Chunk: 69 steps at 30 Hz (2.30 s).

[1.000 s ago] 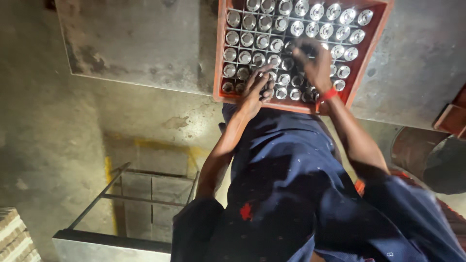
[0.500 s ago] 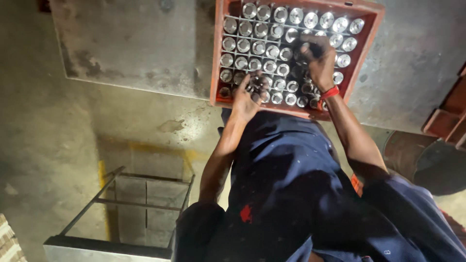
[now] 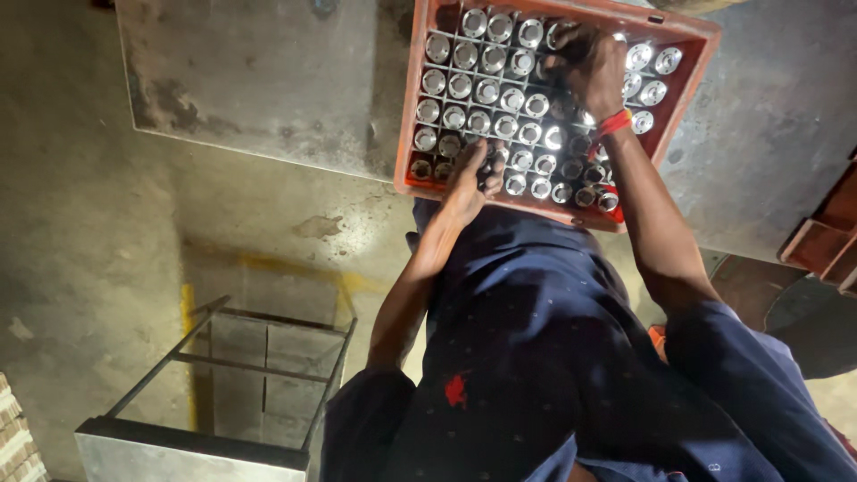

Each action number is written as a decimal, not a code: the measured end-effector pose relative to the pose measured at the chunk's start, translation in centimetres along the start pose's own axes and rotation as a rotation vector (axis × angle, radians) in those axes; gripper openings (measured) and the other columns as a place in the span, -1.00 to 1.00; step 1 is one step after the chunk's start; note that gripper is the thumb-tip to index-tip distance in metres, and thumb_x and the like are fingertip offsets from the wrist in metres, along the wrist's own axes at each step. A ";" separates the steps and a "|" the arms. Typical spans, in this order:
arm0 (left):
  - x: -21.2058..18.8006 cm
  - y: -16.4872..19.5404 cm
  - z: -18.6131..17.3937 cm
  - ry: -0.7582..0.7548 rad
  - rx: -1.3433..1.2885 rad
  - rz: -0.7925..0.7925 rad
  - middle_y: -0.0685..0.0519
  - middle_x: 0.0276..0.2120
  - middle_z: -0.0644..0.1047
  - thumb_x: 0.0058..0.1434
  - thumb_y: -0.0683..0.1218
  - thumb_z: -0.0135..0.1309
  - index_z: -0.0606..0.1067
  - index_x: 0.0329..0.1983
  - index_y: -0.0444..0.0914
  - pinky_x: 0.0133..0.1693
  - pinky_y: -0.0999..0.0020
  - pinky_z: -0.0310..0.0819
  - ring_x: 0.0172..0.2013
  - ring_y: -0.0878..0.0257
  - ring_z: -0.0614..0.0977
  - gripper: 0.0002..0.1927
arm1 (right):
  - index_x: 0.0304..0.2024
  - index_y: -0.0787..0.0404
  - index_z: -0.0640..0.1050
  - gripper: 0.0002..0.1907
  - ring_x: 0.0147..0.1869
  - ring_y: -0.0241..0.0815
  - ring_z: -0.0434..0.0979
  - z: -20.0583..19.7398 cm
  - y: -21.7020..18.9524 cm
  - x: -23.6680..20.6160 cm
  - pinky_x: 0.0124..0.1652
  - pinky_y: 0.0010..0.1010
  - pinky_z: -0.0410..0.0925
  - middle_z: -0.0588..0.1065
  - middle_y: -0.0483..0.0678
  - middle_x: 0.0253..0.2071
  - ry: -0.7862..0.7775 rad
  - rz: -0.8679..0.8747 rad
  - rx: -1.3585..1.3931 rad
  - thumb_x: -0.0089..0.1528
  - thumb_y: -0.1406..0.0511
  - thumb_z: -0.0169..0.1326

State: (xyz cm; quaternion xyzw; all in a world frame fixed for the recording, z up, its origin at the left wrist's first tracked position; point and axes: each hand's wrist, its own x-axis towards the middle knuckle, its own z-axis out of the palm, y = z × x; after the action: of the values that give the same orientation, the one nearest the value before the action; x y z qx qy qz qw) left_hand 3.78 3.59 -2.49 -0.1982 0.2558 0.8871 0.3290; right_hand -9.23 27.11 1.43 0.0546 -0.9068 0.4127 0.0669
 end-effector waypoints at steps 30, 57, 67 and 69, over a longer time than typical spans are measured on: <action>0.7 0.5 0.3 0.235 0.163 0.127 0.18 -0.35 0.41 0.48 0.08 0.03 0.47 0.21 -0.28 -0.42 0.55 0.22 -0.45 0.45 0.35 -0.59 | -0.14 0.17 0.69 -0.80 -0.12 0.00 0.58 0.3 -1.8 1.3 -0.04 -0.11 0.35 0.66 0.01 -0.16 0.162 0.077 -0.117 0.34 0.19 0.38; 1.2 -1.5 1.0 0.182 0.302 0.088 0.17 -0.42 0.42 0.51 0.06 0.01 0.51 0.21 -0.28 -0.47 0.58 0.18 -0.48 0.47 0.36 -0.62 | -0.07 0.21 0.67 -0.82 -0.19 -0.18 0.62 -1.0 1.5 -8.6 -0.13 -0.36 0.42 0.64 0.04 -0.16 -0.047 0.301 0.059 0.35 0.25 0.27; 2.0 -2.4 2.9 0.181 0.202 -0.021 0.16 -0.43 0.40 0.50 0.03 -0.06 0.39 0.24 -0.18 -0.50 0.57 0.18 -0.53 0.44 0.32 -0.67 | -0.04 0.35 0.64 -0.77 -0.07 -0.34 0.56 0.5 -1.5 -13.0 -0.05 -0.46 0.44 0.62 -0.05 -0.08 -0.115 0.424 0.580 0.30 0.35 0.29; 2.4 -1.8 2.3 0.154 -0.134 -0.089 0.08 -0.37 0.47 0.52 0.06 -0.11 0.42 0.19 -0.28 -0.42 0.48 0.31 -0.46 0.36 0.42 -0.63 | 0.07 0.21 0.61 -0.69 -0.26 -0.35 0.55 -0.8 -0.3 -11.0 -0.25 -0.45 0.40 0.63 -0.10 -0.22 0.042 0.685 0.462 0.28 0.32 0.30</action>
State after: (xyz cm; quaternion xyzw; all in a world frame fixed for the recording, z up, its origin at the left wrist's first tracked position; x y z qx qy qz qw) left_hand 2.95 7.25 -2.50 -0.2985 0.2113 0.8689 0.3336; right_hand 1.70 28.02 0.38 -0.2452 -0.7544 0.6049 -0.0700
